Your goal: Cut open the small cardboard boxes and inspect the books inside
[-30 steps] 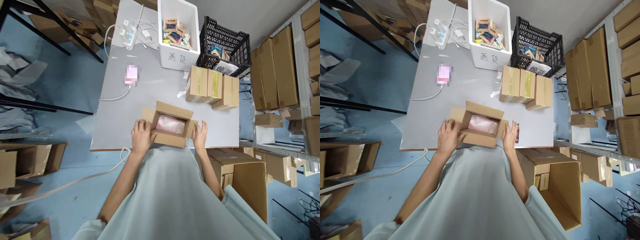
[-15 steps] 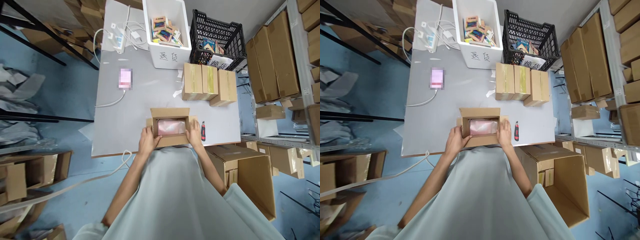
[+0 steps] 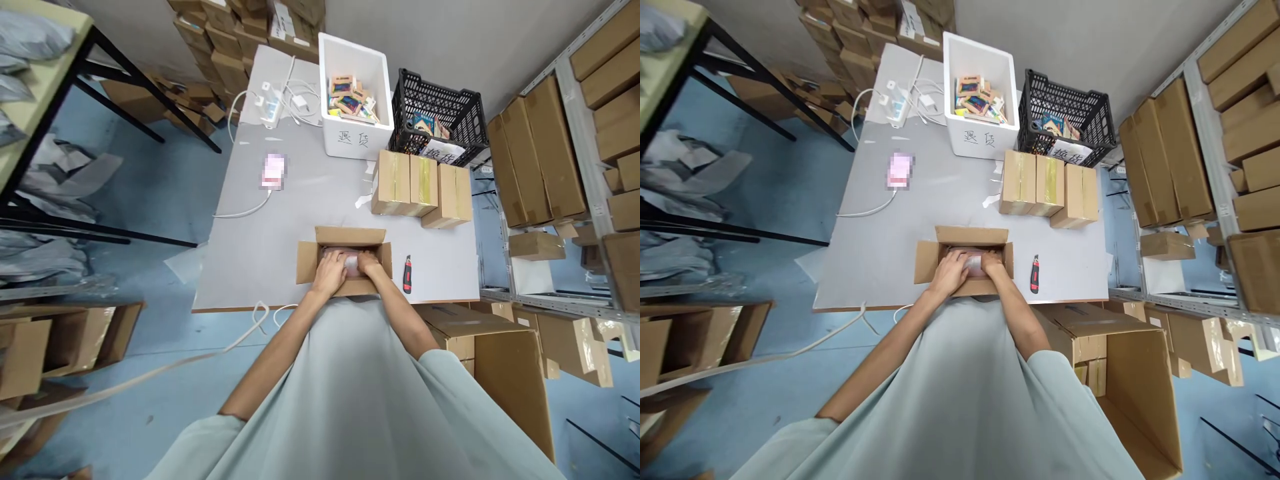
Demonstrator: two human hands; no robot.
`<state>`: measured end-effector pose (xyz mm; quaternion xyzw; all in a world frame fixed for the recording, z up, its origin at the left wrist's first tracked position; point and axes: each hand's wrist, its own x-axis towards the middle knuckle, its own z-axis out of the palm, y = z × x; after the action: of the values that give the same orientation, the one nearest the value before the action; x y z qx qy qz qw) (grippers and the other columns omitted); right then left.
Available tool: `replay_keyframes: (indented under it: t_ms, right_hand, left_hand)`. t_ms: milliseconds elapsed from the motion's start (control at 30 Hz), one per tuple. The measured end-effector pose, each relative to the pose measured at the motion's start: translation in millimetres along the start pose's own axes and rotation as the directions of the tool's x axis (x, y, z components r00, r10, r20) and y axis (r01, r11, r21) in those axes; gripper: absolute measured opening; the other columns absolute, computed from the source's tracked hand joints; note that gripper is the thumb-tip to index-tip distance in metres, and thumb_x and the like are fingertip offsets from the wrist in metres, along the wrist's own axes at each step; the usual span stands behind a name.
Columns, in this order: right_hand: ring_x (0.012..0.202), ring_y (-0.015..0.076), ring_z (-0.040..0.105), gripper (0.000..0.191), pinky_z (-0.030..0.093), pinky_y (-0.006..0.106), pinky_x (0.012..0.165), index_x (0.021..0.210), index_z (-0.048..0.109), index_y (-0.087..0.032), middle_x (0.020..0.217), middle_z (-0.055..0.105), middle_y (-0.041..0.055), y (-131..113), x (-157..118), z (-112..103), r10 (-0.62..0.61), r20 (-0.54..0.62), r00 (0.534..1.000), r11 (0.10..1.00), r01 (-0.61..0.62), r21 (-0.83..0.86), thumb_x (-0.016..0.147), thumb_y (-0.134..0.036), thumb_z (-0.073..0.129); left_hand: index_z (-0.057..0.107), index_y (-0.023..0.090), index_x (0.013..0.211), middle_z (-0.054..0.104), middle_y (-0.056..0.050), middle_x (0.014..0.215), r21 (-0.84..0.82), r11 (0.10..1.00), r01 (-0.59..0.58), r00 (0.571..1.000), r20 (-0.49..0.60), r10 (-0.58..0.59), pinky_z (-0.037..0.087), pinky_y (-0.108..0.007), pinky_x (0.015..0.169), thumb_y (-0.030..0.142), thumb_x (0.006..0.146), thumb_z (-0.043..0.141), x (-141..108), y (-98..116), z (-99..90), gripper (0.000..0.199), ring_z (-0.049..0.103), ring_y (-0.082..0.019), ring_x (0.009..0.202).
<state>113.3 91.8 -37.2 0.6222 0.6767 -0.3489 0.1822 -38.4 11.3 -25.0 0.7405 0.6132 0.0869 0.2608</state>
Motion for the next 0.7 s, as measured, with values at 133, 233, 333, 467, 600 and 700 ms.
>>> replay_keyframes:
  t_ms: [133, 233, 333, 467, 600, 700]
  right_hand:
    - [0.142, 0.0325, 0.076, 0.057, 0.06, 0.042, 0.12, 0.159, 0.064, -0.005, 0.157, 0.071, 0.031, 8.3, -4.9, 9.2, 0.086, 0.038, 0.996, 0.996, -0.085, -0.035, 0.103, -0.005, 0.067]
    - [0.142, 0.0306, 0.076, 0.056, 0.059, 0.039, 0.119, 0.162, 0.06, -0.004, 0.158, 0.072, 0.0296, 10.4, -8.7, 13.5, 0.1, 0.043, 0.994, 0.994, -0.098, -0.036, 0.106, -0.007, 0.064]
    - [0.141, 0.0304, 0.076, 0.054, 0.058, 0.037, 0.117, 0.161, 0.061, -0.004, 0.154, 0.074, 0.0286, 9.5, -11.8, 12.4, 0.104, 0.043, 0.994, 0.994, -0.102, -0.028, 0.108, -0.01, 0.067]
    - [0.144, 0.0334, 0.074, 0.047, 0.057, 0.037, 0.116, 0.156, 0.065, -0.006, 0.154, 0.075, 0.028, 6.7, -19.1, 7.2, 0.091, 0.023, 0.996, 0.996, -0.09, -0.02, 0.111, -0.02, 0.071]
    - [0.139, 0.0344, 0.077, 0.049, 0.058, 0.038, 0.111, 0.161, 0.061, -0.014, 0.147, 0.08, 0.023, -0.3, -33.6, 3.1, 0.034, -0.008, 0.999, 0.999, -0.034, -0.017, 0.114, -0.028, 0.067]
    - [0.133, 0.0325, 0.079, 0.044, 0.057, 0.036, 0.108, 0.16, 0.061, -0.022, 0.141, 0.084, 0.0169, -8.6, -50.5, -0.7, -0.039, -0.029, 0.999, 0.999, 0.039, -0.022, 0.117, -0.026, 0.058]
  left_hand:
    - [0.072, 0.019, 0.145, 0.069, -0.021, 0.151, -0.02, 1.0, 0.0, 1.0, -0.017, 0.0, 0.055, -0.054, 0.116, 0.015, 0.101, 0.058, 0.5, -2.3, 5.7, 0.046, 0.065, -0.04, 0.141]
    - [0.071, 0.017, 0.144, 0.071, -0.021, 0.146, -0.042, 0.999, 0.015, 0.999, -0.037, -0.017, 0.055, -0.054, 0.117, 0.016, 0.102, 0.059, 1.0, -5.0, 9.6, 0.045, 0.067, -0.039, 0.138]
    - [0.069, 0.017, 0.148, 0.07, -0.022, 0.15, -0.064, 0.998, 0.023, 0.999, -0.026, -0.024, 0.056, -0.056, 0.118, 0.014, 0.099, 0.06, 1.0, -5.9, 12.3, 0.049, 0.068, -0.04, 0.137]
    - [0.067, 0.013, 0.151, 0.065, -0.025, 0.158, -0.061, 0.998, 0.03, 0.999, 0.025, -0.029, 0.056, -0.056, 0.12, 0.011, 0.097, 0.062, 1.0, -6.0, 14.3, 0.055, 0.067, -0.042, 0.14]
    - [0.066, 0.015, 0.155, 0.062, -0.024, 0.165, -0.09, 0.995, 0.039, 0.999, 0.022, -0.037, 0.056, -0.056, 0.123, 0.008, 0.094, 0.062, 2.2, -6.9, 15.3, 0.061, 0.065, -0.042, 0.146]
    - [0.069, 0.018, 0.153, 0.064, -0.022, 0.165, -0.13, 0.991, 0.039, 0.999, -0.001, -0.04, 0.053, -0.057, 0.126, 0.004, 0.091, 0.061, 3.0, -8.6, 11.5, 0.064, 0.062, -0.041, 0.151]
